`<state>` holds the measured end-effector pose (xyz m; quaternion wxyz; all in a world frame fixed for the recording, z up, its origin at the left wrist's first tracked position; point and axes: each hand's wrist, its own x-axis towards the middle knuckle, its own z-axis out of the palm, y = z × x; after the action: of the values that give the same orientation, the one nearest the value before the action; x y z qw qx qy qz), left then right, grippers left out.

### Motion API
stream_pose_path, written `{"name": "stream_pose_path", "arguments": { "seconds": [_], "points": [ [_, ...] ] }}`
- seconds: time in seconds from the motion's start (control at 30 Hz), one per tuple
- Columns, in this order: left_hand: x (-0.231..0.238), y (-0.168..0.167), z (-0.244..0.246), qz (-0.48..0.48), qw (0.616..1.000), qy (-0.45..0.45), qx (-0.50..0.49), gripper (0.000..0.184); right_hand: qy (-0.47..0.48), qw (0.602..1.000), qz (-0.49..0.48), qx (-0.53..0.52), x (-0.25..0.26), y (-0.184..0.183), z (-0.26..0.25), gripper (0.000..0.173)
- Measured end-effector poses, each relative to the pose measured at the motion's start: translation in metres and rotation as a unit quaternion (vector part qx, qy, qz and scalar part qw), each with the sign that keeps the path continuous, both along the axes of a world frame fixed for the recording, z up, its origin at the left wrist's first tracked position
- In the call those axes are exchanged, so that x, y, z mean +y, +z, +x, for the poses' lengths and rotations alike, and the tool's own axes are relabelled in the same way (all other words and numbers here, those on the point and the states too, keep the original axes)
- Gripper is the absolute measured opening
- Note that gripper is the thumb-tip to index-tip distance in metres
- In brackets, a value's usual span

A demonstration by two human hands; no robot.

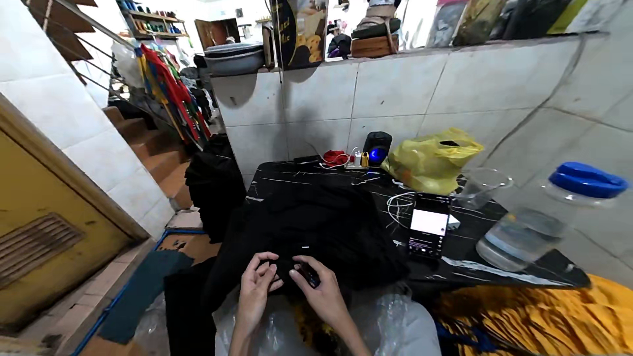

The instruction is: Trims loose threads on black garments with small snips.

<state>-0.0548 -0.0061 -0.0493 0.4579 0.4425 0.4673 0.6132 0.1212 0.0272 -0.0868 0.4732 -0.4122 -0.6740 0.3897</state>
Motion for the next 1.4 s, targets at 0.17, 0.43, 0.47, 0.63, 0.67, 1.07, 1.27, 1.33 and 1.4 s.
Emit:
{"name": "stream_pose_path", "arguments": {
  "seconds": [0.17, 0.43, 0.47, 0.63, 0.67, 1.07, 1.27, 1.33, 1.4],
  "points": [
    [-0.005, -0.004, 0.008, 0.048, 0.997, 0.023, 0.064, 0.031, -0.11, 0.981, 0.153, -0.042, -0.003, -0.005, -0.021, 0.012],
    [-0.011, -0.003, 0.011, 0.069, 0.98, 0.022, 0.186, 0.05, -0.118, 0.956, 0.196, -0.184, -0.018, 0.007, -0.019, 0.024],
    [-0.01, -0.005, 0.01, 0.074, 0.978, 0.022, 0.194, 0.048, -0.111, 0.953, 0.202, -0.195, -0.017, 0.008, -0.017, 0.023],
    [-0.009, -0.014, 0.007, 0.076, 0.976, -0.014, 0.205, 0.045, -0.023, 0.984, 0.107, -0.14, -0.018, 0.008, -0.006, 0.02],
    [-0.01, -0.015, 0.008, 0.069, 0.975, -0.01, 0.21, 0.042, 0.002, 0.993, 0.059, -0.102, -0.019, 0.007, -0.005, 0.016],
    [-0.023, -0.031, 0.004, 0.112, 0.964, 0.013, 0.239, 0.004, 0.045, 0.987, -0.152, 0.018, -0.026, -0.002, -0.007, 0.048],
    [-0.035, -0.038, 0.0, 0.14, 0.929, -0.035, 0.341, 0.012, 0.065, 0.981, -0.18, 0.045, -0.017, -0.003, -0.009, 0.041],
    [-0.037, -0.036, -0.002, 0.15, 0.938, -0.049, 0.31, 0.011, 0.042, 0.977, -0.179, 0.11, -0.021, -0.003, -0.012, 0.029],
    [-0.035, -0.036, -0.004, 0.167, 0.948, -0.047, 0.266, 0.016, 0.032, 0.973, -0.177, 0.144, -0.025, -0.002, -0.013, 0.022]
  ]
}}
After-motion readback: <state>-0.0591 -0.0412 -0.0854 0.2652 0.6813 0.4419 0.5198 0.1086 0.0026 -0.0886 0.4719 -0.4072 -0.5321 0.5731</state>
